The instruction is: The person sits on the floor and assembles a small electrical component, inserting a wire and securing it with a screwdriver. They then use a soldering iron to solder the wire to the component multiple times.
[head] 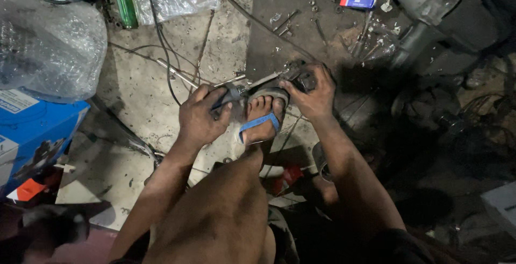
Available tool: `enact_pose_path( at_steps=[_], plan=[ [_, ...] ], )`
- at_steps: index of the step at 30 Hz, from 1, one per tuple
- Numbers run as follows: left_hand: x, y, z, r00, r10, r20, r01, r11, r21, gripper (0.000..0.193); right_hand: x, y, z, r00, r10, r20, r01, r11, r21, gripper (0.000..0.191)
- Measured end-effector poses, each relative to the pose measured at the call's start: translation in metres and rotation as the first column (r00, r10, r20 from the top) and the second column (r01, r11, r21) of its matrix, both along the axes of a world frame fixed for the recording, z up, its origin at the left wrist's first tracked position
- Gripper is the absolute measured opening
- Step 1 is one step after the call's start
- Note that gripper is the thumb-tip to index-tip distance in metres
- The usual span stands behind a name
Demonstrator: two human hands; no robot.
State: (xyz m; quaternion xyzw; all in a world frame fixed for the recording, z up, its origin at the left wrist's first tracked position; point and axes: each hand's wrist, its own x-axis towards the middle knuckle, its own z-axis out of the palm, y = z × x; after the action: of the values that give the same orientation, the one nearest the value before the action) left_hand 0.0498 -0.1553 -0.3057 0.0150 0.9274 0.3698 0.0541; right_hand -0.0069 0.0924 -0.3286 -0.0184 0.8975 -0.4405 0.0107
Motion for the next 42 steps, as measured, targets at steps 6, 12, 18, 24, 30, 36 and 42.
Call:
enact_pose_path(
  at_steps=[6, 12, 18, 24, 30, 36, 42],
  plan=[
    [-0.0042, -0.0016, -0.0005, 0.999, -0.040, -0.001, 0.040, 0.999, -0.014, 0.035, -0.0018, -0.0005, 0.0000, 0.997, 0.034, 0.068, -0.029, 0.997, -0.065, 0.051],
    [-0.0063, -0.0020, -0.0008, 0.999, -0.054, 0.008, 0.054, 0.997, -0.057, 0.036, -0.0046, -0.0002, -0.0001, 0.992, 0.104, -0.075, -0.109, 0.993, -0.056, 0.050],
    [-0.0095, -0.0006, 0.0002, 0.997, -0.066, 0.041, 0.069, 0.995, -0.077, 0.038, -0.0055, -0.0011, 0.0002, 0.990, 0.116, -0.079, -0.120, 0.991, -0.055, 0.053],
    [-0.0099, 0.0020, 0.0028, 0.997, -0.046, 0.059, 0.049, 0.997, -0.060, 0.036, -0.0055, -0.0036, 0.0015, 0.993, 0.088, -0.073, -0.094, 0.992, -0.079, 0.051],
    [-0.0095, 0.0026, 0.0053, 0.998, -0.037, 0.055, 0.040, 0.998, -0.044, 0.035, -0.0070, -0.0053, 0.0017, 0.994, 0.076, -0.085, -0.083, 0.993, -0.084, 0.053],
    [-0.0095, 0.0037, 0.0049, 0.998, -0.030, 0.061, 0.033, 0.998, -0.049, 0.036, -0.0080, -0.0045, 0.0007, 0.995, 0.081, -0.050, -0.084, 0.994, -0.065, 0.055],
    [-0.0076, 0.0051, 0.0085, 0.994, -0.011, 0.112, 0.018, 0.998, -0.060, 0.037, -0.0071, -0.0040, 0.0026, 0.998, 0.059, -0.014, -0.060, 0.993, -0.100, 0.054]
  ],
)
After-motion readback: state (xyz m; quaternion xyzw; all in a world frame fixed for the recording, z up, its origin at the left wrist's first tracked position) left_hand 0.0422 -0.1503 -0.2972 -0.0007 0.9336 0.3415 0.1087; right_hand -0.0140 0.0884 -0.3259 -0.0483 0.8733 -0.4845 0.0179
